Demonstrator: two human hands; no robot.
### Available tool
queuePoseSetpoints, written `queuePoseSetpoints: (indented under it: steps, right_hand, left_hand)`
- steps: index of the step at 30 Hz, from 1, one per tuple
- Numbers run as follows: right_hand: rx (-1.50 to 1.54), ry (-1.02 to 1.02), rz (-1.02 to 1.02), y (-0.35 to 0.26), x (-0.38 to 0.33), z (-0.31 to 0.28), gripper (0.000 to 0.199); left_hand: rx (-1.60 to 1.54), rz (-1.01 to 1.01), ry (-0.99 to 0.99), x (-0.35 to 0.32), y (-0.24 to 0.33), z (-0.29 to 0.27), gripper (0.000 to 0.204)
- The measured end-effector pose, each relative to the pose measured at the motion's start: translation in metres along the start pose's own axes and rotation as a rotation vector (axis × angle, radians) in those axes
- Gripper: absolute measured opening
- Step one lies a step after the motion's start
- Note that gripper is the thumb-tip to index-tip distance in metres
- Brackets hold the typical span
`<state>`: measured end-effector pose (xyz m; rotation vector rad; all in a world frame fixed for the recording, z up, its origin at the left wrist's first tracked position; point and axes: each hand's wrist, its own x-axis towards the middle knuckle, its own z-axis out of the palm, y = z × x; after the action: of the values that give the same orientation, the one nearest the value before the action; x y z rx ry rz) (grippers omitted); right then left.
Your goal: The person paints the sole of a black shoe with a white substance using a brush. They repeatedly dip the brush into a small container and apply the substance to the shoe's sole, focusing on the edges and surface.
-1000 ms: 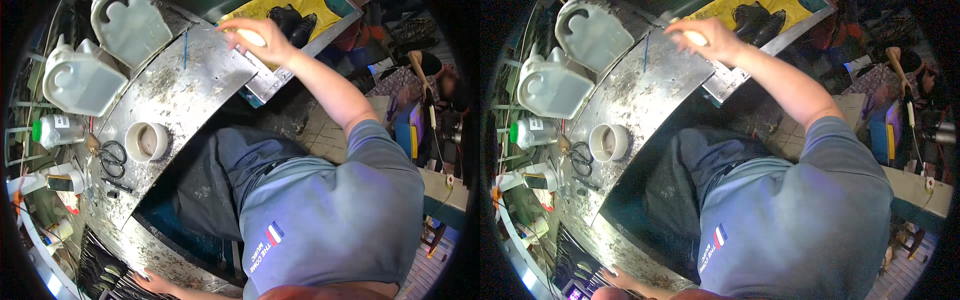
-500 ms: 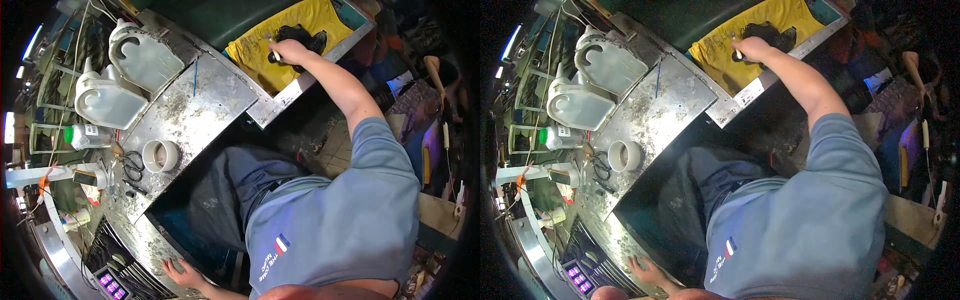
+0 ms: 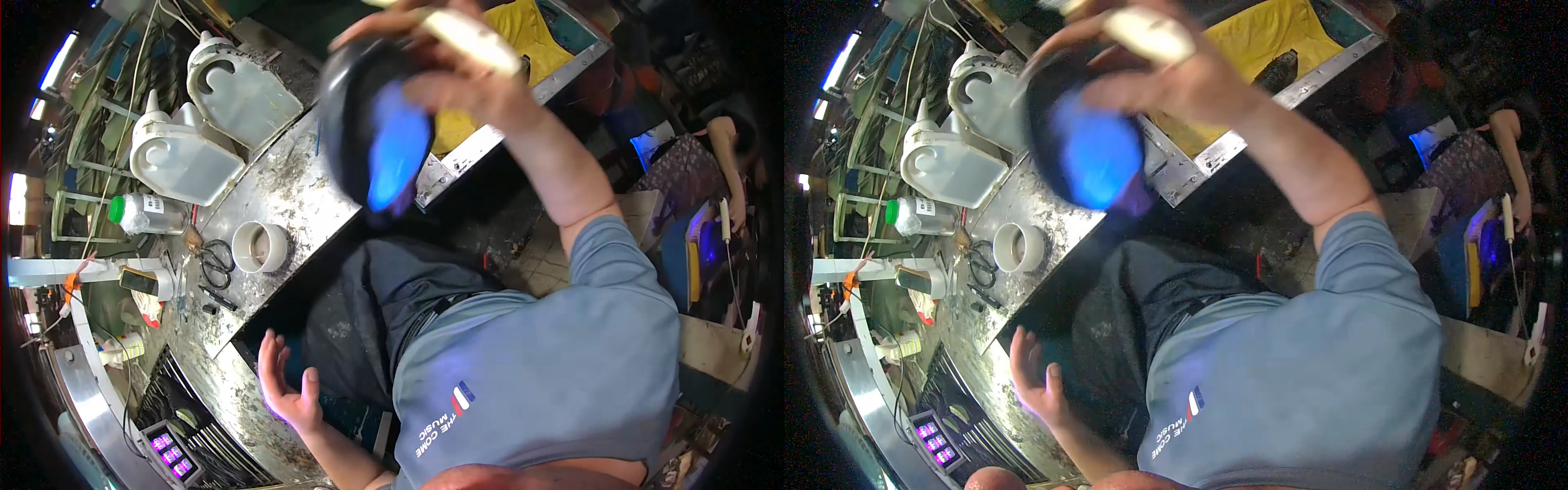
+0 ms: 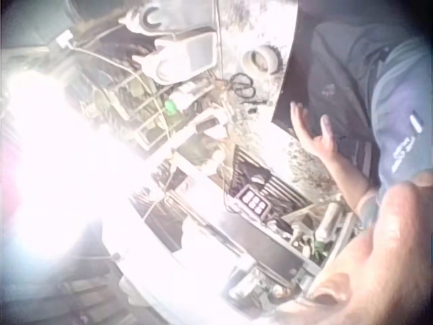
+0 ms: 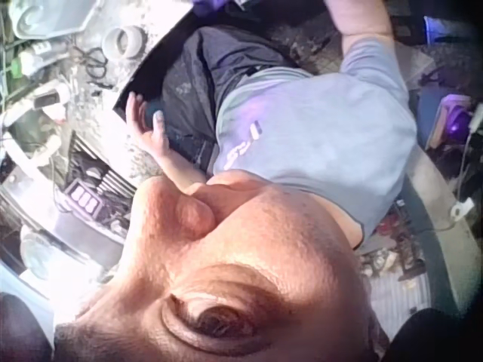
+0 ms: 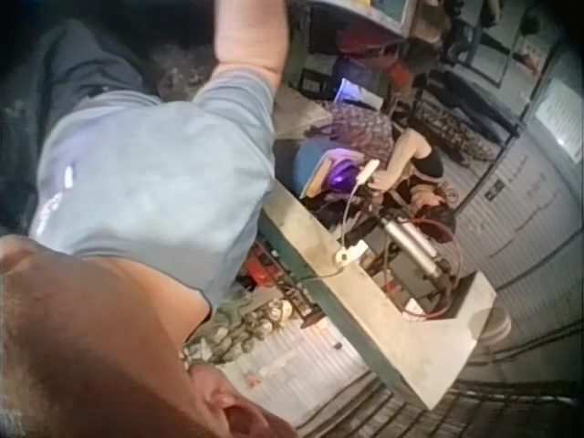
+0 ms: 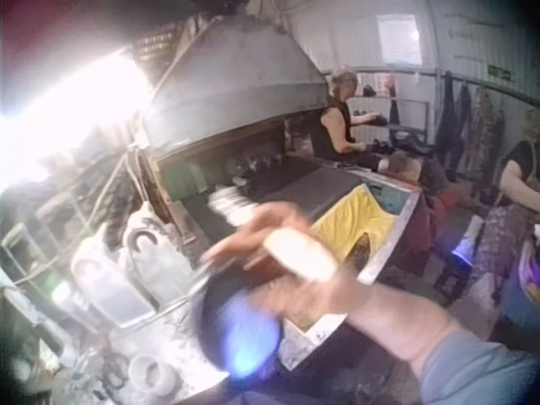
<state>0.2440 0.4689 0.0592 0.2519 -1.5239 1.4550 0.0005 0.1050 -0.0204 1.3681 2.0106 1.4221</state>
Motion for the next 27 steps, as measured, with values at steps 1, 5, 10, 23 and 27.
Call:
queuePoseSetpoints:
  steps: [1, 5, 10, 23, 27]
  right_hand:
    - [-0.013, -0.005, 0.144, -0.009, -0.002, 0.033, 0.053]
    - [0.236, -0.214, 0.105, 0.042, 0.004, 0.131, 0.068]
    - [0.214, -0.348, 0.390, 0.089, -0.013, 0.203, 0.062]
    - [-0.964, -0.547, 0.265, 0.162, 0.040, 0.166, 0.027]
    - [-1.099, -0.710, 0.324, 0.205, 0.031, 0.163, 0.021]
  left_hand:
    - [-0.110, 0.049, -0.046, 0.015, 0.009, 0.009, 0.070]
    - [-0.546, -0.035, -0.347, 0.001, 0.003, -0.016, 0.080]
    - [-1.051, -0.298, -0.268, -0.010, -0.050, -0.003, 0.078]
    - [-1.359, -0.579, 0.225, -0.144, -0.088, 0.002, 0.073]
    - [-1.397, -0.582, 0.278, -0.162, -0.088, 0.008, 0.072]
